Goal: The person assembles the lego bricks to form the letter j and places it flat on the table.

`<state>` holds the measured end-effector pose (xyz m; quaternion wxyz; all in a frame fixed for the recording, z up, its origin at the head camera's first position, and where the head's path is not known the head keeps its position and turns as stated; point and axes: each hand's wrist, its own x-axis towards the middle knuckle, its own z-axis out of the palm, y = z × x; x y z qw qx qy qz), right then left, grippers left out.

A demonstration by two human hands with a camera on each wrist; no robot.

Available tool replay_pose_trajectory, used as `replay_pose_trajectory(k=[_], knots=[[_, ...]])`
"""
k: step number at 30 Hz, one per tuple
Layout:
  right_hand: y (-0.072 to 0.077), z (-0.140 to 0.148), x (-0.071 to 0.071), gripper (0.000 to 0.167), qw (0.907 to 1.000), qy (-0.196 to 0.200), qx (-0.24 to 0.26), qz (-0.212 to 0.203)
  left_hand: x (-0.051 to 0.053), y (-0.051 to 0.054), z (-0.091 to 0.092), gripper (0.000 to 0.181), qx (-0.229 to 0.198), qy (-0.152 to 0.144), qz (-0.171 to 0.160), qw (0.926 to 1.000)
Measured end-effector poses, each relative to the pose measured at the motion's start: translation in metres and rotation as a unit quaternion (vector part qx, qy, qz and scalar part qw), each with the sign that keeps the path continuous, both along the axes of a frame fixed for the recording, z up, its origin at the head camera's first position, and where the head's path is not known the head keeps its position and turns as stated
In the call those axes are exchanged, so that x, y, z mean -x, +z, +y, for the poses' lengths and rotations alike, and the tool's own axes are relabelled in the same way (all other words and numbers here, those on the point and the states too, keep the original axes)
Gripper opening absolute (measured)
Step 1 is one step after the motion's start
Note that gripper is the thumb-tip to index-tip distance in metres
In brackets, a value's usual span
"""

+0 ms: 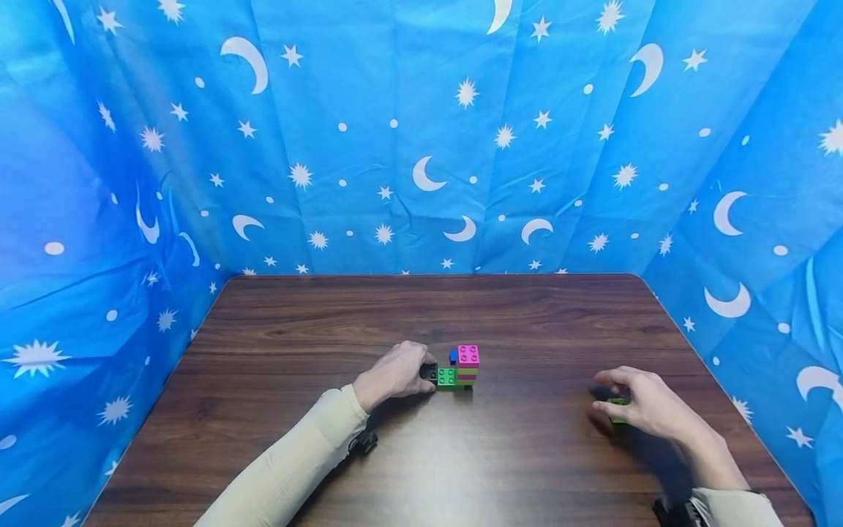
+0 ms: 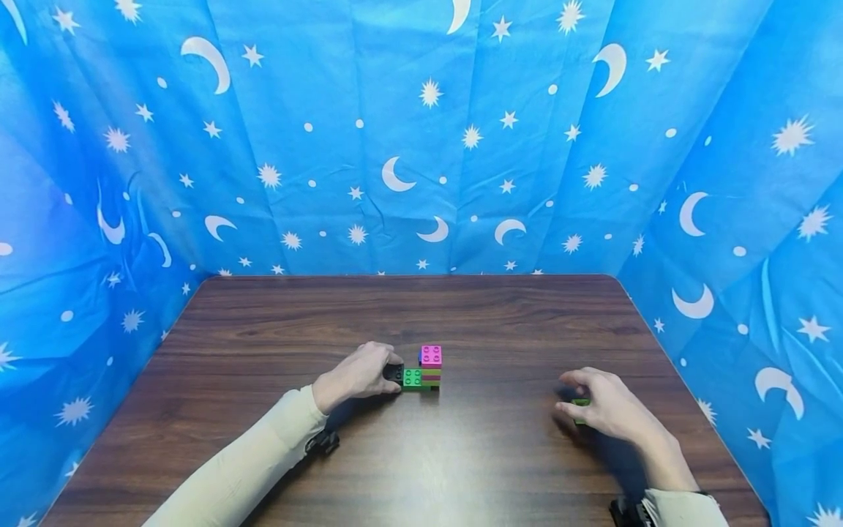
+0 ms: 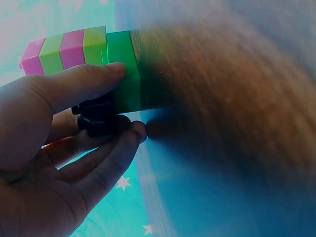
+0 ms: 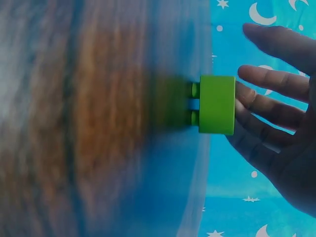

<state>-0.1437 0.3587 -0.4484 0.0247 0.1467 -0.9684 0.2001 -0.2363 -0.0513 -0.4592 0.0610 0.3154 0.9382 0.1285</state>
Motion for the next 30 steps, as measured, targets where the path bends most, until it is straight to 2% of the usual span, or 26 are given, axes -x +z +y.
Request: replay_pose_trajectory(k=[11,21,26,30], knots=[[0.003,0.011,-0.001,0.045,0.9976,-0.010,-0.024,-0.065,0.003,-0.001,0.001,0.037,-0.002,-0.009,0.003,1.0000],[0.005,0.018,-0.002,0.048,0.9956,0.010,-0.024,-0.090,0.002,0.002,0.001,0.045,-0.009,-0.004,-0.001,1.0000],[0.006,0.022,-0.002,0.052,0.9924,0.024,-0.013,-0.120,0.002,0.001,0.001,0.040,-0.007,-0.011,0.006,0.9999],[0.005,0.023,-0.001,0.050,0.9919,0.028,-0.021,-0.122,0.003,0.002,0.000,0.034,-0.012,-0.021,0.012,0.9996]])
